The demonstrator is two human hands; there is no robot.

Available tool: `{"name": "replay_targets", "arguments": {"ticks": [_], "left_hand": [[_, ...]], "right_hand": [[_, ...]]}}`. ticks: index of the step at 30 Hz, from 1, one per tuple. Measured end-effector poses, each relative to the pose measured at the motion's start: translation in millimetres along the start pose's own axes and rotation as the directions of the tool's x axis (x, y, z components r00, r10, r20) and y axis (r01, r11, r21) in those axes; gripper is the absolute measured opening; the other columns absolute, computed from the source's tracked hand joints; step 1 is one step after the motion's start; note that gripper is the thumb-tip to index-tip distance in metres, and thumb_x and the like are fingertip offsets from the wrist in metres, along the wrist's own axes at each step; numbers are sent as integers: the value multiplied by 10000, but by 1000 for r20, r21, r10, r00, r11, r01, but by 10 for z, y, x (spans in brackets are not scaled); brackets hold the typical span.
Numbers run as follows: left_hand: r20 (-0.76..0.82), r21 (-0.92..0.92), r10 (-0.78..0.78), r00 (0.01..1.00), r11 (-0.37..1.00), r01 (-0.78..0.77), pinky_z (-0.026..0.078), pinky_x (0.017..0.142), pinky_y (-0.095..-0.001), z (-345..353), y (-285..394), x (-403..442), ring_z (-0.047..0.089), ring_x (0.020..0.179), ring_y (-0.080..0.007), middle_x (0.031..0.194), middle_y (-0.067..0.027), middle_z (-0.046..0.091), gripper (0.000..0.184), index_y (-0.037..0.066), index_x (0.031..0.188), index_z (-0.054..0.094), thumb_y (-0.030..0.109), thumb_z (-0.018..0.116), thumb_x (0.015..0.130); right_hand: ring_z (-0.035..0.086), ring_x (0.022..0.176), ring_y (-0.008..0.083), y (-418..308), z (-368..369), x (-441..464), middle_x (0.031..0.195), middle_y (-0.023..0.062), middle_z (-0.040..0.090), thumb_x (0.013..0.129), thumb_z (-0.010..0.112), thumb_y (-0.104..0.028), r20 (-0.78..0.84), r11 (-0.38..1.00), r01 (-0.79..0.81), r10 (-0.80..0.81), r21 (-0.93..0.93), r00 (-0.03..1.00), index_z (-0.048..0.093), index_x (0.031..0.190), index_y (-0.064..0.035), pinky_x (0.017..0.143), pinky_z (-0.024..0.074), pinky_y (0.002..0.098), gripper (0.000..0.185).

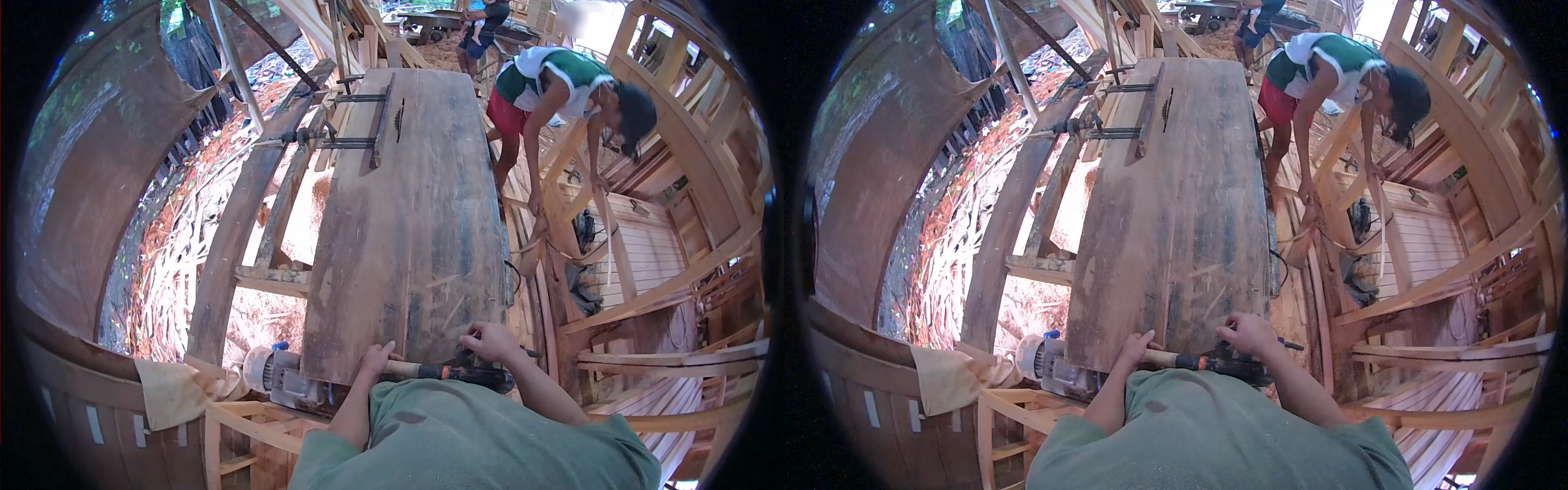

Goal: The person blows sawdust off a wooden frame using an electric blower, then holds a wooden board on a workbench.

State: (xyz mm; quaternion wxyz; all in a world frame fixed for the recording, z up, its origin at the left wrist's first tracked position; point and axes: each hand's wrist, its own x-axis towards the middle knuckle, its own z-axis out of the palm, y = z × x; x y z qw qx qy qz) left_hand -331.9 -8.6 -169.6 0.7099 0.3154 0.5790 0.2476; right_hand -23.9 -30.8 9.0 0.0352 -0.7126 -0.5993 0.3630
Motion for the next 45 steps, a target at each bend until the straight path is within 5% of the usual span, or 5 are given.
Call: {"name": "replay_targets", "arguments": {"ticks": [19,30,36,41,45], "left_hand": [[10,-22,-2,1000,1000,2,556,594,-402,29,64,17,687,682,-280,846,-213,709,438,-114,1033,512,315,565,962],[556,-221,-246,794,877,426,523,909,-405,-35,53,-142,653,1010,-310,1140,-203,660,610,-80,1191,604,455,371,1017],[412,-219,-244,878,909,355,520,908,-411,-83,-94,-36,660,985,-318,1097,-197,674,618,-92,1171,612,455,370,1016],[403,-135,-268,875,928,347,536,867,-405,-67,-19,34,675,931,-324,1081,-217,675,626,-114,1147,616,456,399,1005],[429,60,-379,820,918,393,558,730,-384,-213,-123,346,674,778,-275,944,-157,691,543,-39,1029,655,469,467,983]], "right_hand": [[685,868,325,59,34,67,914,146,715,837,638,-458,-7,998,62,-63,-21,998,705,1013,-67,769,527,411,434],[679,906,346,162,3,-13,931,176,711,831,612,-527,-124,998,65,-64,3,990,705,998,-57,807,526,427,507],[662,903,341,435,-23,57,951,167,702,904,580,-469,-214,876,178,-88,449,973,687,1034,-49,806,507,424,452],[654,954,370,378,-159,-249,1040,174,695,917,535,-522,-64,991,-119,123,66,990,678,1124,-82,833,505,450,507],[655,952,372,355,-33,-458,1032,185,692,862,588,-556,-42,999,31,-30,41,999,662,1145,-84,833,509,456,555]]}}
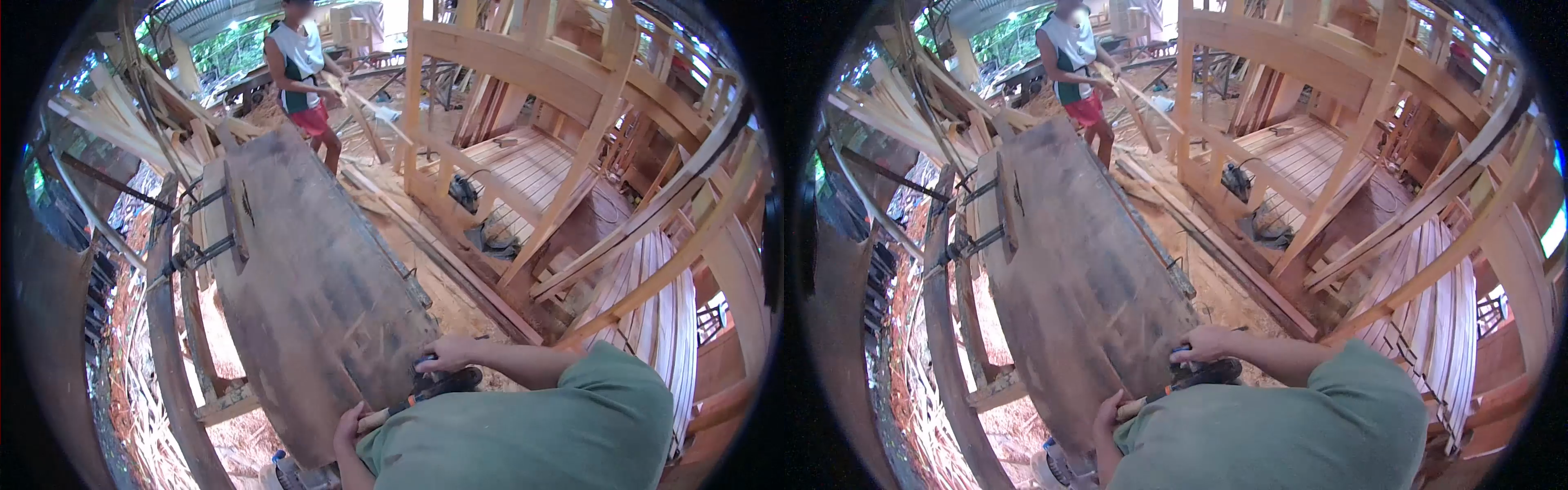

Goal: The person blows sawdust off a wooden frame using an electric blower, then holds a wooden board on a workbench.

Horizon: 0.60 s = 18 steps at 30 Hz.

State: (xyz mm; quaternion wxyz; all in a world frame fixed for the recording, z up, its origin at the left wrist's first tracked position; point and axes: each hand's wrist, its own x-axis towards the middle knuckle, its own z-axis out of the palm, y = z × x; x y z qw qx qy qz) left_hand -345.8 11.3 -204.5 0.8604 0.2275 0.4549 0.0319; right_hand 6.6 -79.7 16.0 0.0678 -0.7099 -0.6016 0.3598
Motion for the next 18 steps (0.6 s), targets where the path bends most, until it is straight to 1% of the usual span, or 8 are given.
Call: {"name": "replay_targets", "arguments": {"ticks": [2,4,6,8,9,10,13,18], "left_hand": [[15,77,-74,997,994,73,562,664,-376,-15,-14,-102,667,716,-253,881,-129,689,497,-8,981,660,462,501,974],[-47,264,-121,991,956,130,534,537,-366,273,209,-308,639,620,-222,777,-78,659,413,33,895,641,433,556,958],[-105,162,-145,984,974,160,504,459,-343,352,201,-317,623,555,-216,736,-78,641,380,36,890,635,407,581,951],[-162,409,-69,984,903,131,475,408,-312,385,257,-352,597,491,-204,728,-92,637,395,38,885,630,427,587,941],[-150,358,-54,987,928,105,453,376,-286,406,239,-370,573,443,-191,724,-103,634,411,29,890,628,437,593,933],[-154,356,-60,986,928,112,453,376,-286,378,217,-367,573,443,-191,724,-103,634,411,29,890,628,437,593,933],[-219,268,-66,973,955,125,475,424,-321,382,155,-279,592,498,-203,733,-95,637,412,20,874,636,427,600,929],[-261,176,79,962,984,-33,485,530,-385,267,2,-130,609,615,-215,756,-76,642,365,35,841,656,389,613,921]], "right_hand": [[656,982,360,-5,-80,-12,1025,186,698,756,673,-586,163,988,88,-67,-127,984,683,1115,-86,867,504,456,615],[672,953,330,22,-127,92,987,182,704,675,750,-544,249,992,76,-49,-100,967,691,1089,-92,831,516,446,616],[687,829,311,-163,-303,124,888,164,703,666,784,-441,362,990,-123,142,-76,921,655,1091,-57,736,534,417,587],[685,915,298,-196,-314,144,956,136,715,652,773,-464,381,987,-142,161,-78,910,697,1099,-121,790,524,441,569],[685,905,300,-40,-194,181,944,129,716,656,769,-467,275,994,-47,74,-103,958,695,1098,-127,782,524,444,562],[685,895,302,-71,-199,150,933,123,716,661,764,-469,165,990,36,-13,-137,986,694,1096,-132,773,523,446,554],[683,898,304,-175,-279,86,922,125,713,676,754,-483,192,989,-103,122,-105,974,693,1086,-147,766,519,447,534],[678,919,314,-83,-216,144,940,129,711,683,749,-503,212,993,-71,90,-95,973,690,1086,-153,768,517,447,537]]}}
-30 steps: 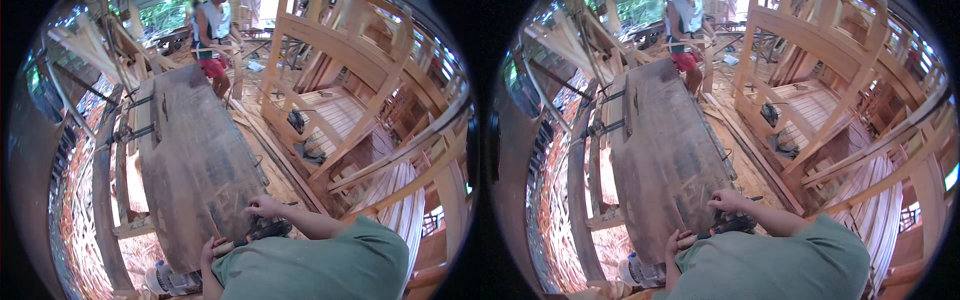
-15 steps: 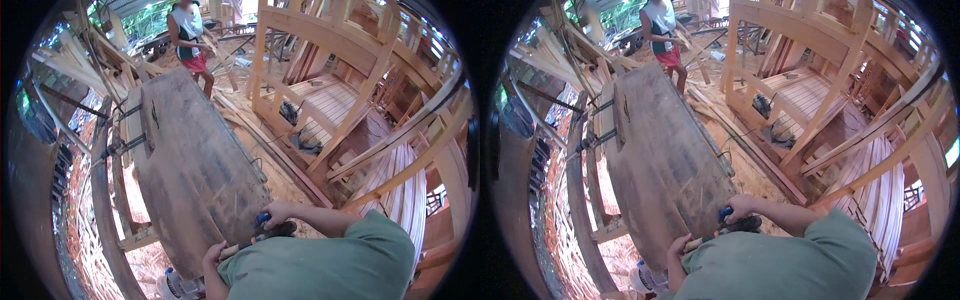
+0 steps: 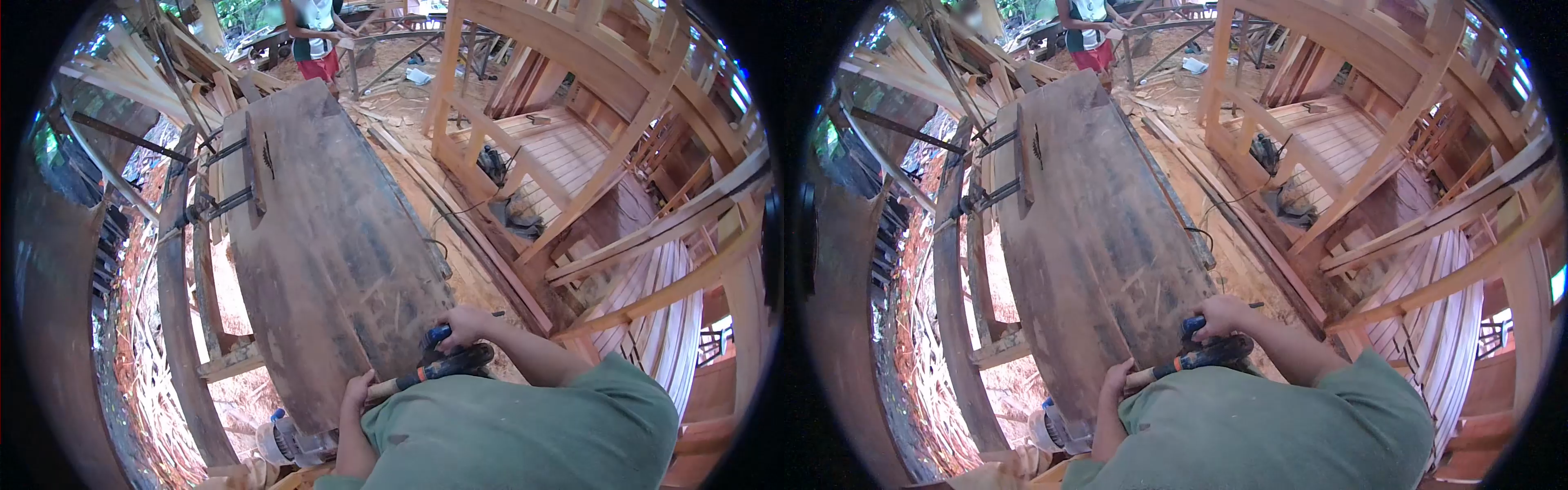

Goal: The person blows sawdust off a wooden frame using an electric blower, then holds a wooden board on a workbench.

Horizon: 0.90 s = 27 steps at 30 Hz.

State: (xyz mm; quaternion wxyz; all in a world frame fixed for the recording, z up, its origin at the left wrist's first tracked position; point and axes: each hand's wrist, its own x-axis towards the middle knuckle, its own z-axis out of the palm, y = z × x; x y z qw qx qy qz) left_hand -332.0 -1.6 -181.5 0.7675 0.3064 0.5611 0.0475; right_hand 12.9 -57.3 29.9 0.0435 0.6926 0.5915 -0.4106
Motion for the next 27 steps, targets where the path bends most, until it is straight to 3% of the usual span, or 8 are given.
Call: {"name": "replay_targets", "arguments": {"ticks": [8,9,10,13,17,19,22,27], "left_hand": [[-10,-78,-76,997,994,75,488,512,-370,24,45,-22,619,610,-230,800,-98,653,339,37,859,646,368,619,925],[-15,-109,-90,996,990,88,492,505,-366,45,93,-56,628,615,-237,810,-103,656,333,39,868,641,367,619,926],[-15,-108,-82,996,991,80,492,505,-366,26,78,-45,628,615,-237,810,-103,656,333,39,868,641,367,619,926],[-34,13,28,999,1000,-27,506,498,-370,61,131,-64,645,630,-256,816,-114,659,326,45,897,629,370,618,928],[-24,-48,-10,1000,999,9,517,507,-385,137,248,-242,643,629,-272,799,-119,649,316,38,926,619,353,608,936],[-4,-68,16,1000,998,-16,516,507,-389,120,217,-208,639,622,-273,790,-120,643,310,36,927,617,345,603,939],[-45,-93,-3,999,996,-1,504,488,-390,132,206,-233,632,606,-267,788,-116,639,314,34,926,614,346,585,949],[77,-62,-23,997,998,28,492,477,-376,13,135,-100,615,545,-264,714,-112,648,370,12,874,631,365,559,958]], "right_hand": [[677,925,319,-81,-127,-82,972,142,713,689,747,-531,11,999,34,-34,-2,999,683,1157,-154,810,521,429,605],[685,856,302,-17,-90,-22,942,135,714,707,745,-540,27,998,64,-64,14,998,674,1153,-135,762,526,411,606],[693,786,285,20,-62,26,912,129,715,726,744,-548,42,995,92,-93,29,995,665,1149,-116,714,532,393,610],[690,819,292,127,21,83,953,132,709,731,732,-584,-21,988,156,-155,22,988,658,1156,-114,727,531,399,638],[684,852,310,26,-4,-39,945,143,705,725,732,-581,3,995,14,-15,103,1000,662,1124,-109,745,527,416,622],[674,883,335,34,135,-27,939,164,696,712,746,-535,-218,990,103,-122,-94,968,668,1074,-105,769,524,438,568],[660,930,341,-78,224,-33,961,158,692,710,742,-456,-248,981,24,-72,-193,966,657,1062,-106,792,513,470,503],[655,943,344,-240,104,-115,963,163,688,705,733,-386,-245,991,21,-54,-135,968,667,1079,-125,808,516,457,461]]}}
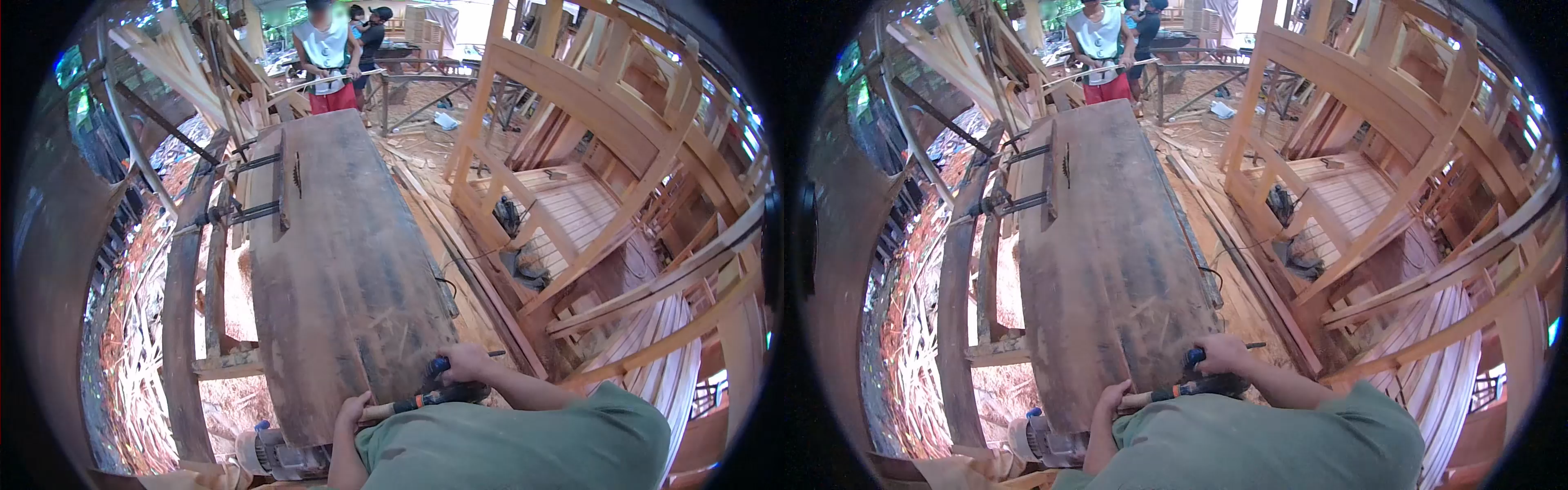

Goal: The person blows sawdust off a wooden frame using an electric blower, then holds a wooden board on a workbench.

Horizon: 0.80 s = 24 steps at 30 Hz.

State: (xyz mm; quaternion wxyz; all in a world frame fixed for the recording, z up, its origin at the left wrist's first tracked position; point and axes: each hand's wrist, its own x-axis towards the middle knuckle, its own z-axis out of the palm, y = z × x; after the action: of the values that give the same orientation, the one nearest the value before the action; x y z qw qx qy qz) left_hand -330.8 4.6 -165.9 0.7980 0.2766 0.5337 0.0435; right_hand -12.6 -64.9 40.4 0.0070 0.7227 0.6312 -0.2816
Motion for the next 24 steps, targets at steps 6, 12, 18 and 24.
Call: {"name": "replay_targets", "arguments": {"ticks": [6,12,18,24], "left_hand": [[-114,-15,27,993,999,-29,476,455,-368,114,8,-61,596,494,-263,694,-129,657,409,-2,800,653,355,541,966],[-29,-55,41,999,998,-43,483,487,-382,3,-101,81,599,525,-246,674,-109,639,399,9,810,670,363,561,956],[-137,23,75,988,997,-73,482,484,-368,92,-25,-63,604,549,-239,690,-110,634,399,7,818,664,381,592,936],[-61,-22,16,998,1000,-18,514,536,-395,9,-77,61,633,588,-255,721,-126,650,435,-21,832,657,403,608,920]], "right_hand": [[631,1008,358,216,86,44,1052,178,668,708,696,-310,34,987,141,-144,76,989,617,1199,-100,863,504,444,539],[628,1004,361,347,229,119,1071,182,661,707,687,-284,5,930,281,-291,238,957,601,1231,-85,882,499,439,567],[618,942,358,34,234,-185,949,158,650,700,690,-277,-296,997,79,-68,25,953,666,1068,-88,838,491,437,414],[623,936,317,282,403,-106,898,121,656,658,698,-332,-380,984,171,-140,48,914,682,1034,-122,857,479,434,431]]}}
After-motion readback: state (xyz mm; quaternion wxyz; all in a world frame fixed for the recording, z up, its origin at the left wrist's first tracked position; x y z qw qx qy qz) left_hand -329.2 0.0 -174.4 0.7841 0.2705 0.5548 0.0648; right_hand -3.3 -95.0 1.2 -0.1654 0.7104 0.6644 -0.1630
